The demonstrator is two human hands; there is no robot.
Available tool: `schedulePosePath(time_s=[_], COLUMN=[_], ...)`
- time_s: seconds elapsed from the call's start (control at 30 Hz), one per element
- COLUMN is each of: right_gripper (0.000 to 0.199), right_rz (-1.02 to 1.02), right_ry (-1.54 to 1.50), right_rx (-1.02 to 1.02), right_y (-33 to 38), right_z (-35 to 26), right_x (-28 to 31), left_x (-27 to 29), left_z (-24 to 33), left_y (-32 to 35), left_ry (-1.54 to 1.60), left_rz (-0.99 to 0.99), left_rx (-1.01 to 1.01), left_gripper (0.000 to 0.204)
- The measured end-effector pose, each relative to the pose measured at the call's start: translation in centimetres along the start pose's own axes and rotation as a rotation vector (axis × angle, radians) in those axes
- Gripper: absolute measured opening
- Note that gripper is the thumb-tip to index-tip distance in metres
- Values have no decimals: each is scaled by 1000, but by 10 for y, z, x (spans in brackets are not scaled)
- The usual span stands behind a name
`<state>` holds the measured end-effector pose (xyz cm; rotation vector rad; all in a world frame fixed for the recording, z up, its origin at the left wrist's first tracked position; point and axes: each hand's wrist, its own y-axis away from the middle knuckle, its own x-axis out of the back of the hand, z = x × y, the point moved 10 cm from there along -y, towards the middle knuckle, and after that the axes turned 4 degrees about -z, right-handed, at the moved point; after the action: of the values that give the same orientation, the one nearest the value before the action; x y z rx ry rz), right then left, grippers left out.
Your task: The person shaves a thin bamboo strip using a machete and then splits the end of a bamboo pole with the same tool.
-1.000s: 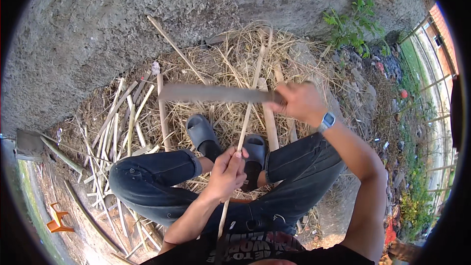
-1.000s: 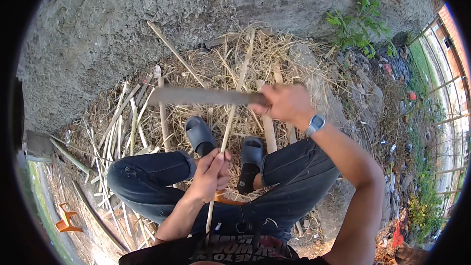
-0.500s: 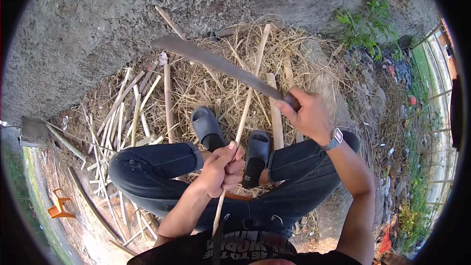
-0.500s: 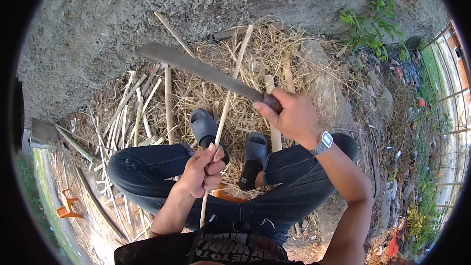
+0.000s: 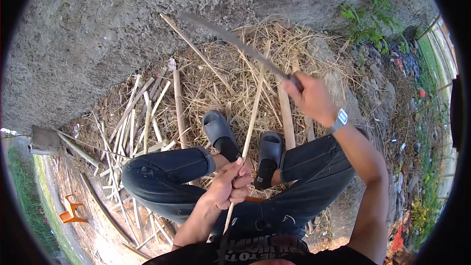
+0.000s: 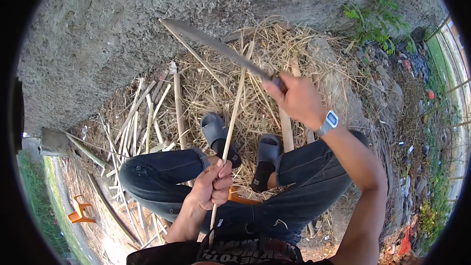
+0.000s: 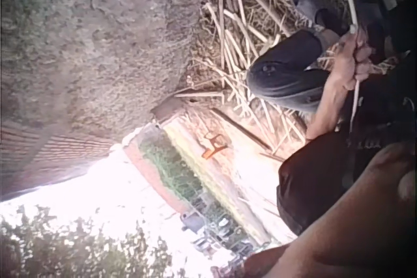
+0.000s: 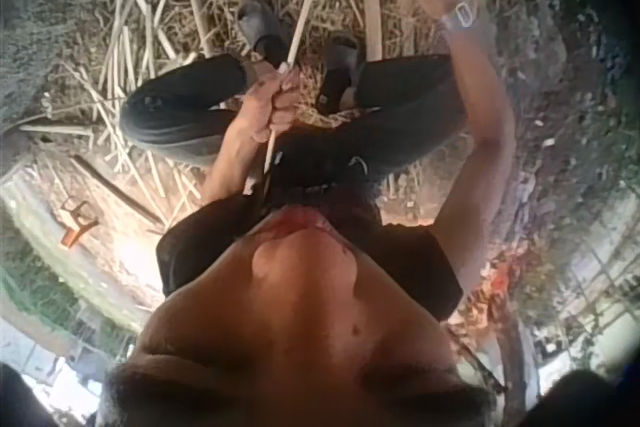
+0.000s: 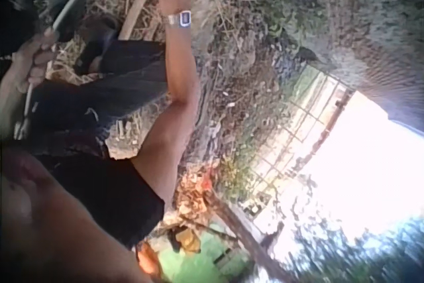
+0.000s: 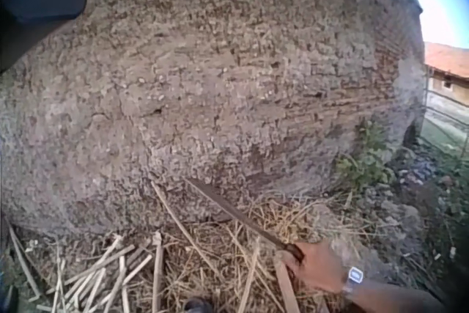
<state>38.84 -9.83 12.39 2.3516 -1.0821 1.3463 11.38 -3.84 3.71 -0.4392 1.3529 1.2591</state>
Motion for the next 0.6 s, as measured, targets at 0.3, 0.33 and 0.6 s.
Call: schedulePosePath(time_s=[0.3,0.33,0.6], right_gripper=[60,62,55], right_rz=[92,134,191], right_ry=[98,169,-399], right_rx=[-167,-279,-292], right_y=[-30,-43,8], right_z=[56,94,60], right_x=[44,62,40], left_x=[-5,-3,6], left_z=[0,-2,89], left_y=[17,22,-6], left_ry=[-264,-265,-524], left_rz=[113,107,277], left_rx=[-6,-8,-448], left_gripper=[37,37,32])
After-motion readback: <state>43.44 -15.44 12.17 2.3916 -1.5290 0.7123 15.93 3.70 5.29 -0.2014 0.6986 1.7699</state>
